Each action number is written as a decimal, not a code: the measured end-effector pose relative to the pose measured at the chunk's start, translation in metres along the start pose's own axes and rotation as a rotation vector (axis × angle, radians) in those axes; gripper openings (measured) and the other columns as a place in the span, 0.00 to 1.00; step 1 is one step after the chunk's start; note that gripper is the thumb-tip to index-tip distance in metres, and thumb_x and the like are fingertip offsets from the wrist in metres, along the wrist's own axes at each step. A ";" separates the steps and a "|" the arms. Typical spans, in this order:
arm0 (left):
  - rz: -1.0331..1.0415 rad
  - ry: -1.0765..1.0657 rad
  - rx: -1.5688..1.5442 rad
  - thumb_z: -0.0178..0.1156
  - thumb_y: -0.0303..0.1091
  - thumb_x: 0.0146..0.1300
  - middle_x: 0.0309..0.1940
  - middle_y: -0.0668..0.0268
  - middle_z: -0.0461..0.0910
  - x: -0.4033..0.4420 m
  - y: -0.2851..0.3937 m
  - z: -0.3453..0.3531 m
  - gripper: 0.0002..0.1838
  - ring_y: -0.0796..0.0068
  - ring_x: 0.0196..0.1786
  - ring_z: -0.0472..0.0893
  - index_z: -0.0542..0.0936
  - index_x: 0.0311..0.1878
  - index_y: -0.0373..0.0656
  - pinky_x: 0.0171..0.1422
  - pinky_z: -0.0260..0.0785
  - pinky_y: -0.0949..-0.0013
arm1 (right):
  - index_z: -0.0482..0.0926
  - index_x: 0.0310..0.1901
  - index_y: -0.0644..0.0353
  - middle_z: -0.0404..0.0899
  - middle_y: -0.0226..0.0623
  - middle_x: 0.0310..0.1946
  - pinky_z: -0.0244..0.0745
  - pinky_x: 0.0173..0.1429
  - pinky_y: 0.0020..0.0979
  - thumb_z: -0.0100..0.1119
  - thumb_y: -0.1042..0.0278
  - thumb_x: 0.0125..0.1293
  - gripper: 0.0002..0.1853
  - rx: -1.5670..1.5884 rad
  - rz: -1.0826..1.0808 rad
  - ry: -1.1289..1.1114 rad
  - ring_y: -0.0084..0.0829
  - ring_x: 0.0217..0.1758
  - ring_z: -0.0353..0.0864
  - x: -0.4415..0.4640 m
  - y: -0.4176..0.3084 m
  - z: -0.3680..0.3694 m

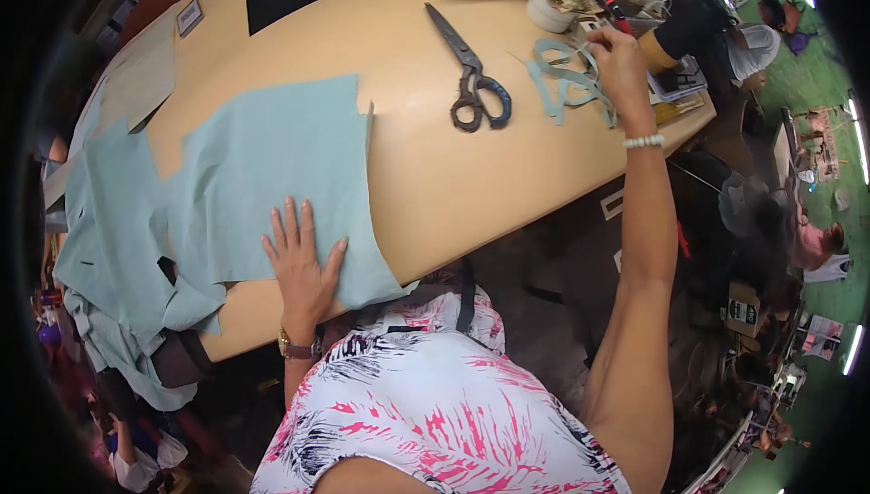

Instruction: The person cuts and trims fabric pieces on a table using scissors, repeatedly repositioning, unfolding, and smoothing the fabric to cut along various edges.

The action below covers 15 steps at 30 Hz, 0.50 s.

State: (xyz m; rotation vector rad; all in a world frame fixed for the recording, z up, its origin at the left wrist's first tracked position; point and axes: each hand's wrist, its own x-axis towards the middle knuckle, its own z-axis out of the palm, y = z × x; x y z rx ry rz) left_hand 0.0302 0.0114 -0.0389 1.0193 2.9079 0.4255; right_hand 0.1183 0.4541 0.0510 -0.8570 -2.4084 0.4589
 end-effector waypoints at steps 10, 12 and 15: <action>0.008 0.024 0.004 0.54 0.51 0.57 0.67 0.54 0.51 -0.001 -0.002 -0.003 0.36 0.51 0.70 0.48 0.59 0.65 0.42 0.67 0.38 0.42 | 0.80 0.35 0.61 0.80 0.43 0.28 0.73 0.37 0.31 0.56 0.67 0.56 0.09 -0.020 -0.193 0.037 0.38 0.32 0.81 0.014 -0.062 0.040; 0.021 0.065 0.010 0.56 0.50 0.56 0.65 0.53 0.57 0.002 0.000 -0.009 0.34 0.51 0.68 0.54 0.63 0.63 0.41 0.66 0.45 0.45 | 0.80 0.35 0.62 0.80 0.44 0.26 0.73 0.35 0.31 0.56 0.66 0.57 0.09 0.146 -0.292 -0.036 0.37 0.29 0.80 0.005 -0.102 0.067; 0.071 0.106 -0.256 0.59 0.45 0.55 0.56 0.53 0.69 0.020 -0.020 -0.026 0.28 0.53 0.60 0.65 0.70 0.56 0.38 0.62 0.57 0.53 | 0.77 0.41 0.67 0.78 0.50 0.35 0.71 0.44 0.34 0.53 0.54 0.60 0.20 0.249 -0.317 -0.342 0.42 0.38 0.78 -0.007 -0.161 0.123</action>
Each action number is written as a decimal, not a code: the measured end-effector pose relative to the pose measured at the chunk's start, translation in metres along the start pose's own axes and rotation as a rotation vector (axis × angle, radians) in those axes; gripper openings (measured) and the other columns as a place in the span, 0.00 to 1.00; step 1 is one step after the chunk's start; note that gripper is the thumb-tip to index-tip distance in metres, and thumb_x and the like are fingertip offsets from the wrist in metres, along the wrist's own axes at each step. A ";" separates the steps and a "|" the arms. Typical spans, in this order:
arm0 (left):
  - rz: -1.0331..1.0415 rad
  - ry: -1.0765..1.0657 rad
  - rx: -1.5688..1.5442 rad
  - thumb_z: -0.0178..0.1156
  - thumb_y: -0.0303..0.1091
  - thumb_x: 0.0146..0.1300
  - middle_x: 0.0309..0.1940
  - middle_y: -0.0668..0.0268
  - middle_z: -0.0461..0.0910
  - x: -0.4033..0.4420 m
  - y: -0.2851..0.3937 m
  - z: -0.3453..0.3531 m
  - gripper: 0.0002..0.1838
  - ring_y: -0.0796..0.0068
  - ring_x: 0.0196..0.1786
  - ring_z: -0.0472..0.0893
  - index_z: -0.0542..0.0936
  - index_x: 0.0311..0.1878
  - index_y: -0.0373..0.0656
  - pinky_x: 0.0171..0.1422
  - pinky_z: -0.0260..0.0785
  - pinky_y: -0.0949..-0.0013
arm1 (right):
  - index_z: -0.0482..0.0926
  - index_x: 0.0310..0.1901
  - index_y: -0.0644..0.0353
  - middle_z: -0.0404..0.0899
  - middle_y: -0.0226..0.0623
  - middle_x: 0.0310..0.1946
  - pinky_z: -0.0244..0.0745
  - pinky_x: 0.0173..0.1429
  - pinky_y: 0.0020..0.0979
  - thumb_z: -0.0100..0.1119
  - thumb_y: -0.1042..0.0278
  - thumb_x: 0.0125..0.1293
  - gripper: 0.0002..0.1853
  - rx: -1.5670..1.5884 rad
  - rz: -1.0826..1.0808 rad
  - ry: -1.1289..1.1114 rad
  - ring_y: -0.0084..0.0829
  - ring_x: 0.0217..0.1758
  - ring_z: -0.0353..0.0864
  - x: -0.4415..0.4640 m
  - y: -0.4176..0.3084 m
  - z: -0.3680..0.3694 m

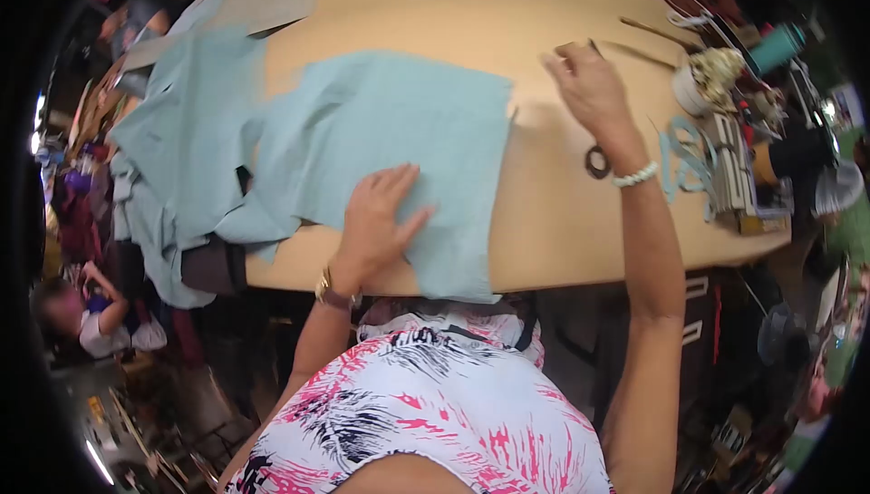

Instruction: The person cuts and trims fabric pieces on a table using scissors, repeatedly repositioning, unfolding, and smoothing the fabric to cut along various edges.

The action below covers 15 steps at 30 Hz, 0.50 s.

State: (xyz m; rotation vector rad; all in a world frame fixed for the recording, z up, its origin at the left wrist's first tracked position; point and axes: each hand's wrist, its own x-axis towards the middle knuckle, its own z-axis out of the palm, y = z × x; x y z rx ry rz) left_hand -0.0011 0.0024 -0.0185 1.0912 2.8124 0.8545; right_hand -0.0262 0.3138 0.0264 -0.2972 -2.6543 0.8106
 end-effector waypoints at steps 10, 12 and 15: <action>-0.586 0.561 0.675 0.56 0.36 0.57 0.46 0.56 0.74 0.037 -0.180 -0.059 0.15 0.56 0.52 0.71 0.75 0.45 0.37 0.56 0.62 0.58 | 0.72 0.36 0.63 0.73 0.38 0.34 0.64 0.48 0.38 0.62 0.60 0.53 0.16 -0.122 -0.253 0.168 0.36 0.43 0.70 -0.035 -0.036 0.112; -0.409 0.602 0.856 0.56 0.35 0.58 0.47 0.57 0.74 0.027 -0.177 -0.044 0.13 0.58 0.53 0.70 0.76 0.43 0.39 0.56 0.61 0.58 | 0.71 0.33 0.62 0.73 0.38 0.31 0.64 0.46 0.37 0.63 0.66 0.52 0.13 0.033 -0.278 0.181 0.37 0.40 0.71 -0.041 -0.034 0.112; -0.538 0.467 0.576 0.54 0.33 0.59 0.42 0.57 0.76 0.025 -0.160 -0.051 0.09 0.57 0.49 0.73 0.77 0.40 0.39 0.52 0.63 0.58 | 0.70 0.32 0.62 0.75 0.40 0.30 0.68 0.40 0.36 0.62 0.70 0.52 0.11 0.161 -0.200 0.114 0.41 0.34 0.74 -0.057 -0.036 0.102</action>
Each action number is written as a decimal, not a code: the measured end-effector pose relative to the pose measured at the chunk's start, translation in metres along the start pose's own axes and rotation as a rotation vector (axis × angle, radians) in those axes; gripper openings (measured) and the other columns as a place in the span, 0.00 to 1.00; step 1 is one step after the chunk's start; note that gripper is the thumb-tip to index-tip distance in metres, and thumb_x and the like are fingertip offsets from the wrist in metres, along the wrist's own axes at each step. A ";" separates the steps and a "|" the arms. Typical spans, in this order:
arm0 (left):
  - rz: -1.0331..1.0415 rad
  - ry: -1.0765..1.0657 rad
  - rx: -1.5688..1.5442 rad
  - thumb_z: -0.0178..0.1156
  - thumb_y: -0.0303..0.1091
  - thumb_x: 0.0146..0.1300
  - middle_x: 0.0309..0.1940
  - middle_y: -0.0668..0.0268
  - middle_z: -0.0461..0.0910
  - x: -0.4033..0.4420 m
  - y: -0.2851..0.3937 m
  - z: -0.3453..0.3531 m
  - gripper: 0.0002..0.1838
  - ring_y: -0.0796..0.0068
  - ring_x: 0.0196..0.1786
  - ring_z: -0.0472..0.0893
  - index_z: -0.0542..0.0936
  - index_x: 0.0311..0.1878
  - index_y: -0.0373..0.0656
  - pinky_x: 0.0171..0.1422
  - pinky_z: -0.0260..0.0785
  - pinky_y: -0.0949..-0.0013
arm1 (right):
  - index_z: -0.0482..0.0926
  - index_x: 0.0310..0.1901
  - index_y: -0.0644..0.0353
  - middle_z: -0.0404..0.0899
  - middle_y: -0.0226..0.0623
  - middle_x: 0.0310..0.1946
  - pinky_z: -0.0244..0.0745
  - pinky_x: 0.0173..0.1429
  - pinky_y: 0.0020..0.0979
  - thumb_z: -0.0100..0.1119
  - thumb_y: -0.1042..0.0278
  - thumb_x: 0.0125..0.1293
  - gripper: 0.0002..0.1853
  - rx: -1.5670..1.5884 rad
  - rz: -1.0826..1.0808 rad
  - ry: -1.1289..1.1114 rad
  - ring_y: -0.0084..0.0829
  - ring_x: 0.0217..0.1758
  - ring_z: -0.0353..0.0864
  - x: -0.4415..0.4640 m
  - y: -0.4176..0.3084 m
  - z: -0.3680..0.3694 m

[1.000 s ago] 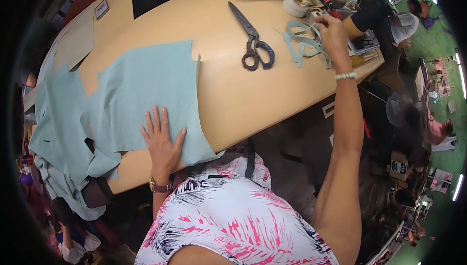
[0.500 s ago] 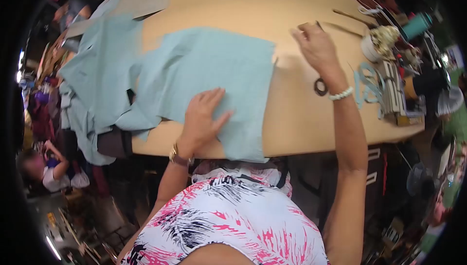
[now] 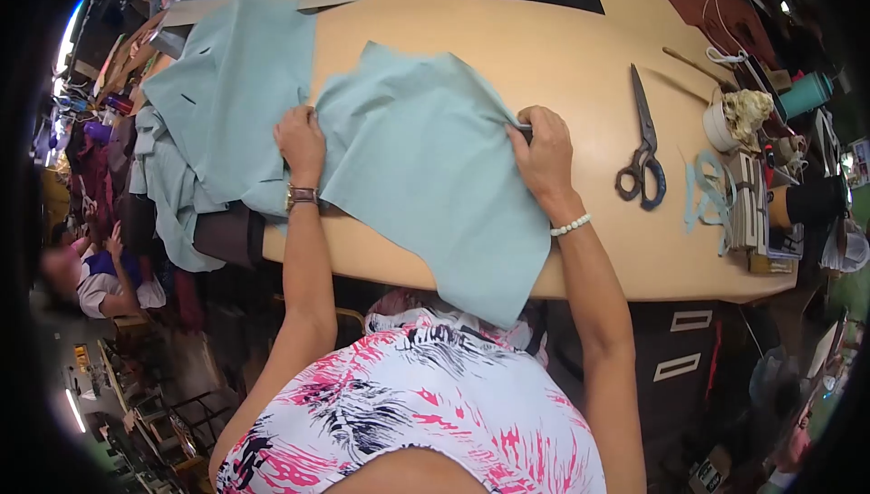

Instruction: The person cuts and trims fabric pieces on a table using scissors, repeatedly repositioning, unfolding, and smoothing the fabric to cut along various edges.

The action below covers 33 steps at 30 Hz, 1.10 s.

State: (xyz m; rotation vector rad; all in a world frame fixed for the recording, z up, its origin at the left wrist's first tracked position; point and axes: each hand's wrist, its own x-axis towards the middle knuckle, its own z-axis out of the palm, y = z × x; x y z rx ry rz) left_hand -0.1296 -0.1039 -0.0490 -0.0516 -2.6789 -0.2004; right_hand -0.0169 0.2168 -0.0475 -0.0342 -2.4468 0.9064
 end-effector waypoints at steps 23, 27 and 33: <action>1.052 0.256 -0.201 0.55 0.33 0.54 0.44 0.58 0.77 0.242 0.105 0.007 0.19 0.56 0.44 0.77 0.72 0.51 0.41 0.49 0.68 0.64 | 0.60 0.58 0.66 0.76 0.44 0.25 0.72 0.32 0.31 0.53 0.82 0.46 0.32 0.318 0.413 -0.045 0.40 0.24 0.77 -0.039 -0.067 -0.021; 0.861 0.340 -0.077 0.49 0.24 0.50 0.55 0.61 0.69 0.177 0.167 0.088 0.21 0.58 0.62 0.63 0.70 0.52 0.45 0.61 0.52 0.42 | 0.59 0.60 0.65 0.76 0.47 0.37 0.72 0.41 0.33 0.62 0.75 0.47 0.36 -0.100 0.514 -0.024 0.44 0.37 0.78 -0.060 -0.053 -0.031; 0.617 -0.226 -0.335 0.45 0.55 0.62 0.68 0.54 0.51 0.054 0.200 0.065 0.33 0.52 0.70 0.49 0.58 0.66 0.45 0.66 0.43 0.39 | 0.61 0.63 0.55 0.54 0.47 0.64 0.47 0.65 0.55 0.63 0.56 0.51 0.37 -0.458 0.019 -0.154 0.51 0.68 0.49 -0.075 -0.052 -0.045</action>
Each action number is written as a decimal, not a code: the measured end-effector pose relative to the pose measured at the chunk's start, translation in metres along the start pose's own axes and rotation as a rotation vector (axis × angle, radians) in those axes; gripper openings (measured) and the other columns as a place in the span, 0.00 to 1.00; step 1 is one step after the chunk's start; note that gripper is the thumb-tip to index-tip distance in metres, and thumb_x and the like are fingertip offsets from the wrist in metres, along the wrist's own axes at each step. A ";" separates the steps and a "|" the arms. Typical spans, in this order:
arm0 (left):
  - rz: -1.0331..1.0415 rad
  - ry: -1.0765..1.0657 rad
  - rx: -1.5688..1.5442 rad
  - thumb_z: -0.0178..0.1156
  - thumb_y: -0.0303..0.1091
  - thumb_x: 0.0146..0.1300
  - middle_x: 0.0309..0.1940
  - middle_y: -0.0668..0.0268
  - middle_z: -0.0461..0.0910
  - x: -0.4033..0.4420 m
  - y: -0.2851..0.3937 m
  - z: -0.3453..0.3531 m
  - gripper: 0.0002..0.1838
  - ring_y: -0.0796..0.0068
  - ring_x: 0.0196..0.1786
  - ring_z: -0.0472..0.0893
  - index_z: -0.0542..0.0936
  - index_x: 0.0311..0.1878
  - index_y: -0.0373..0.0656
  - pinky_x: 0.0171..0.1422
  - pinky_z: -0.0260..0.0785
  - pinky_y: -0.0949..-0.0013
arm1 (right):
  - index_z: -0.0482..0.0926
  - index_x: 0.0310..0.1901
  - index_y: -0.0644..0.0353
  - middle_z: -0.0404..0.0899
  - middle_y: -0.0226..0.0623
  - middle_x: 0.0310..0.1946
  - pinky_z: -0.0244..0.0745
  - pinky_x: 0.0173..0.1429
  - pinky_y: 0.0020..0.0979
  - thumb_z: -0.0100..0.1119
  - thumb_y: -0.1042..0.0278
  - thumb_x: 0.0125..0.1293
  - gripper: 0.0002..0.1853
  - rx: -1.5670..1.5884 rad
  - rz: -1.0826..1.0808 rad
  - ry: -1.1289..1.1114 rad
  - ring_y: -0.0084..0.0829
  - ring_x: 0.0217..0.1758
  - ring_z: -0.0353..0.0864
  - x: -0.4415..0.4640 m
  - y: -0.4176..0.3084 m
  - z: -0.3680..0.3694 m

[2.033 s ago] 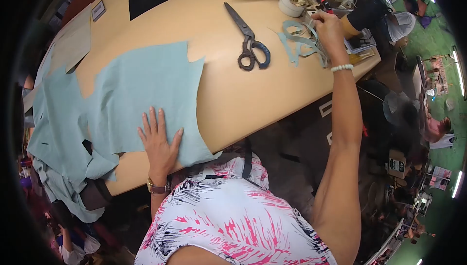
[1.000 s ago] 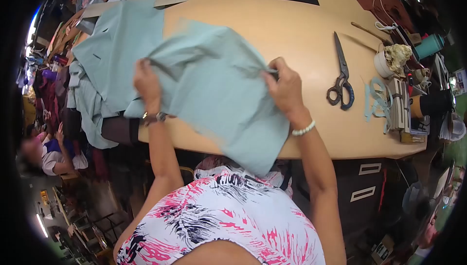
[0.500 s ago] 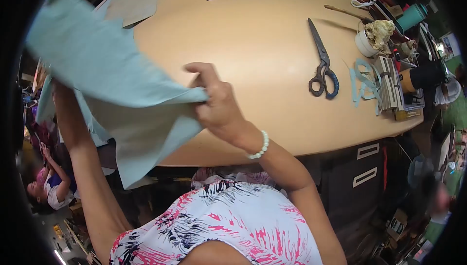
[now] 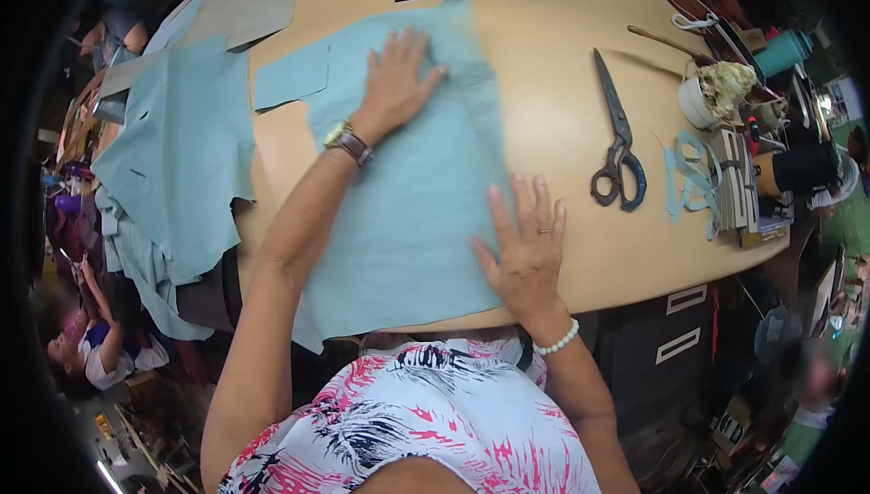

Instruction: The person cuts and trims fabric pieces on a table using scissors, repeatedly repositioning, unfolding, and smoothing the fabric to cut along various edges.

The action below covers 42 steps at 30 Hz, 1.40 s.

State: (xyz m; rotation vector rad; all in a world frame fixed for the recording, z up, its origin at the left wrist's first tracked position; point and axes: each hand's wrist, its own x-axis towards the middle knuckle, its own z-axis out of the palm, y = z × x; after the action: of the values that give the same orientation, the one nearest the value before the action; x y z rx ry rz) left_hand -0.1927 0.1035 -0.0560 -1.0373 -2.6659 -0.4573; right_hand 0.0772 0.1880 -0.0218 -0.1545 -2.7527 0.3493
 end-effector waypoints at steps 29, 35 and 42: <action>0.020 0.227 0.060 0.58 0.30 0.47 0.58 0.60 0.67 0.081 -0.003 0.024 0.18 0.57 0.61 0.65 0.76 0.46 0.43 0.63 0.39 0.31 | 0.67 0.58 0.59 0.59 0.49 0.62 0.48 0.63 0.59 0.56 0.53 0.57 0.29 0.049 0.089 -0.117 0.52 0.66 0.54 -0.006 0.001 0.010; -0.113 -0.078 -0.030 0.40 0.58 0.61 0.68 0.53 0.50 0.052 0.010 0.036 0.36 0.53 0.70 0.47 0.57 0.66 0.44 0.68 0.36 0.39 | 0.67 0.58 0.62 0.58 0.50 0.62 0.48 0.63 0.60 0.57 0.53 0.57 0.31 0.032 0.122 -0.126 0.51 0.67 0.52 -0.006 -0.001 0.010; 0.048 0.160 -0.076 0.48 0.49 0.61 0.67 0.52 0.52 0.043 0.021 0.020 0.30 0.50 0.69 0.50 0.62 0.63 0.43 0.67 0.42 0.42 | 0.66 0.58 0.63 0.57 0.49 0.63 0.48 0.63 0.61 0.57 0.53 0.56 0.32 0.042 0.112 -0.119 0.52 0.67 0.53 -0.008 0.002 0.011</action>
State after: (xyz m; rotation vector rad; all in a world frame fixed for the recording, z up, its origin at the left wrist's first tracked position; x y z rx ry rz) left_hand -0.2113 0.1513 -0.0559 -1.0365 -2.4953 -0.6091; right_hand 0.0810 0.1866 -0.0349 -0.2871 -2.8580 0.4591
